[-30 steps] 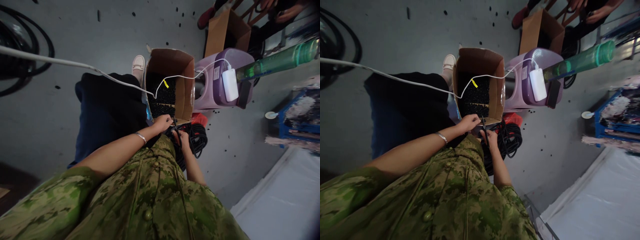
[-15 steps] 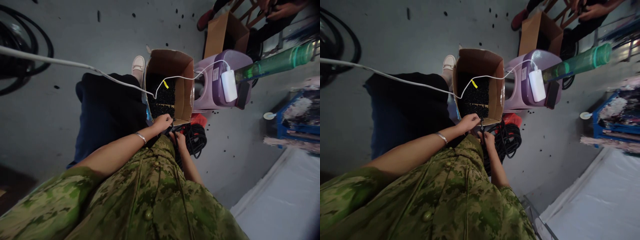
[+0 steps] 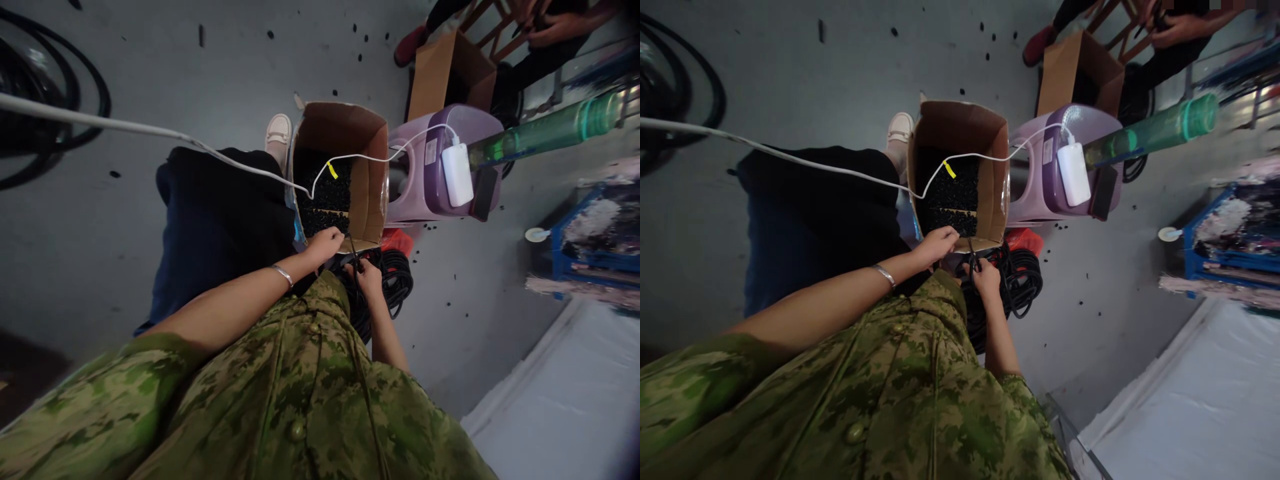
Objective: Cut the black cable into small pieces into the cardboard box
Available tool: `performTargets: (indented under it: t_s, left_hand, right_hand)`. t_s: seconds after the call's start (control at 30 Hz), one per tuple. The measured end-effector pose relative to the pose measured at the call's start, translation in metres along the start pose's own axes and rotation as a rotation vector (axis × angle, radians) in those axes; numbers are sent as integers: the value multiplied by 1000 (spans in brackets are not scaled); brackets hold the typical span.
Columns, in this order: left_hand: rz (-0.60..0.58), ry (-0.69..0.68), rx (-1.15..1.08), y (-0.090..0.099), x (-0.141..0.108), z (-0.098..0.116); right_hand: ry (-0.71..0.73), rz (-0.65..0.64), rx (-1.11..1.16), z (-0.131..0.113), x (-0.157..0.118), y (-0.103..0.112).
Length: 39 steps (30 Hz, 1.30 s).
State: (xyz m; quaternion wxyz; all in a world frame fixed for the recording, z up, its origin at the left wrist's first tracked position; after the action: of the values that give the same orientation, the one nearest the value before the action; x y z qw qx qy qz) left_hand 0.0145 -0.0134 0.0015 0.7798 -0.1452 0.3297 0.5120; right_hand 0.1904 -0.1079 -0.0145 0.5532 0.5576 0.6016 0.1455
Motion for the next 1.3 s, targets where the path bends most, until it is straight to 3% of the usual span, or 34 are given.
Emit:
performTargets:
  t_s: [0.17,0.3,0.47,0.6,0.83,1.03,1.17,1.3]
  left_hand:
    - [-101,-28,-168,-3,0,0]
    - [-186,-55,-285,-7,1,-2]
    - [-268,-120,-392,-11,1,-6]
    - [-255,-239,-345,-8,1,-5]
    - [-165,-323,-249,-1,-2,3]
    - [-227,-304,-307,-4,-7,3]
    - [-223,-255,-359,-4,-7,5]
    - [-203,-301,-332,1,-10,10]
  right_hand:
    - [-1,-1,451,-1,-5,2]
    - [-25,-38,803,-15,-8,5]
    - [12,79,1019,-43,1,10]
    - [66,130,1075,-54,9,15]
    - [43,45,1056,-43,-1,5]
    - [44,10,1187,-42,-17,-10]
    - [122,-43,1228,-45,-17,-10]
    - [154,-65,1244,-43,-16,-9]
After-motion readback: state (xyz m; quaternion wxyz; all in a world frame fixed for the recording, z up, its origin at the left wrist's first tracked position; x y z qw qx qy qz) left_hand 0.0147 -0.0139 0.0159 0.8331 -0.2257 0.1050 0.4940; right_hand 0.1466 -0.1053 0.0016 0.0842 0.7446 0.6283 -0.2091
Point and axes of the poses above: each hand's wrist, its own x-axis towards the middle knuckle, its own y-axis out of the back of the hand, z = x × y, the point moved 1 cm from there along x, towards the middle knuckle, and after that the axes turned 2 degrees about y, right-handed, at the moved point
